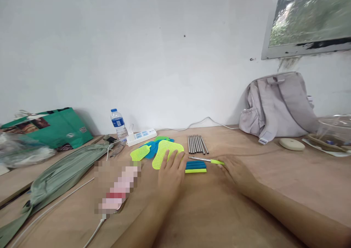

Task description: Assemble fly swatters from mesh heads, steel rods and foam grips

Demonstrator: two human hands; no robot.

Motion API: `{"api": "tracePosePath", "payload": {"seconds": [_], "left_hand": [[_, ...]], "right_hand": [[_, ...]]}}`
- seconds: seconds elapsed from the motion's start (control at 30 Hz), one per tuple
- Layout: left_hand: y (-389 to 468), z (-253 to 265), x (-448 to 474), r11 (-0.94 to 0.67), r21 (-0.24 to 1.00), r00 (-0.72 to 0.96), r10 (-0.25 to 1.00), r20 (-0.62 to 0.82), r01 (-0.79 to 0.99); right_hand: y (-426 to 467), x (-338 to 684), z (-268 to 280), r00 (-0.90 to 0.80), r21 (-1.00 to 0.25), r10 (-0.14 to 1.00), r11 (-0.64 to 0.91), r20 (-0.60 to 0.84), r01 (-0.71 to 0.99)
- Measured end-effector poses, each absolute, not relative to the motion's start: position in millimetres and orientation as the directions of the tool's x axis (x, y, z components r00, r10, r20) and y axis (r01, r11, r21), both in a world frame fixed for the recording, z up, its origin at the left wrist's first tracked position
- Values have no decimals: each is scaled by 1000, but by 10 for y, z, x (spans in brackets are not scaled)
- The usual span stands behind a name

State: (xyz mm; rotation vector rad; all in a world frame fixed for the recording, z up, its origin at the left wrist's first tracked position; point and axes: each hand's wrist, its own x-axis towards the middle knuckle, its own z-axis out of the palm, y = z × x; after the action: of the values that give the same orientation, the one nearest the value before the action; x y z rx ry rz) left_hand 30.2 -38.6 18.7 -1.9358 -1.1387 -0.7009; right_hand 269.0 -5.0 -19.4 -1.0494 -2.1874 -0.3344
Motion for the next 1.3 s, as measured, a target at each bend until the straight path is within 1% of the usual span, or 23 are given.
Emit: {"api": "tracePosePath", "payload": {"seconds": [0.13,0.27,0.33,0.43,0.57,0.67,0.77,0.97,1.07,1.2,1.3], "left_hand": [[-328,161,260,-317,-358,472,453,756,878],[-309,171,241,-390,-363,515,425,744,846],[-301,187,218,-416,-371,541,444,715,830],[-294,220,179,-438,-395,581,471,664,808],[-301,279,153,-455,-423,616,482,623,784],[-310,316,148,-447,-443,627,490,606,777],[-314,335,136,-451,-454,638,501,584,769],[-324,359,106,-416,-487,640,530,557,768],[-314,371,53,-394,-515,645,538,543,761],[-261,366,-108,-317,-541,622,500,603,779],[-220,365,-227,-290,-546,612,490,621,786]], "right_hand": [[-105,2691,-167,-483,-43,589,662,648,749],[-141,2686,-185,-482,-41,611,645,628,763],[-129,2691,-188,-504,-19,579,668,641,744],[-93,2700,-169,-554,51,501,709,665,703],[-47,2711,-136,-555,172,439,654,706,736],[-22,2722,-117,-581,248,443,608,682,755],[-9,2736,-83,-601,275,461,596,652,755],[25,2791,-3,-661,350,431,602,614,718],[66,2850,-1,-664,358,439,595,605,719],[125,2947,-4,-646,352,441,579,623,735],[161,3006,9,-655,367,440,575,614,731]]}}
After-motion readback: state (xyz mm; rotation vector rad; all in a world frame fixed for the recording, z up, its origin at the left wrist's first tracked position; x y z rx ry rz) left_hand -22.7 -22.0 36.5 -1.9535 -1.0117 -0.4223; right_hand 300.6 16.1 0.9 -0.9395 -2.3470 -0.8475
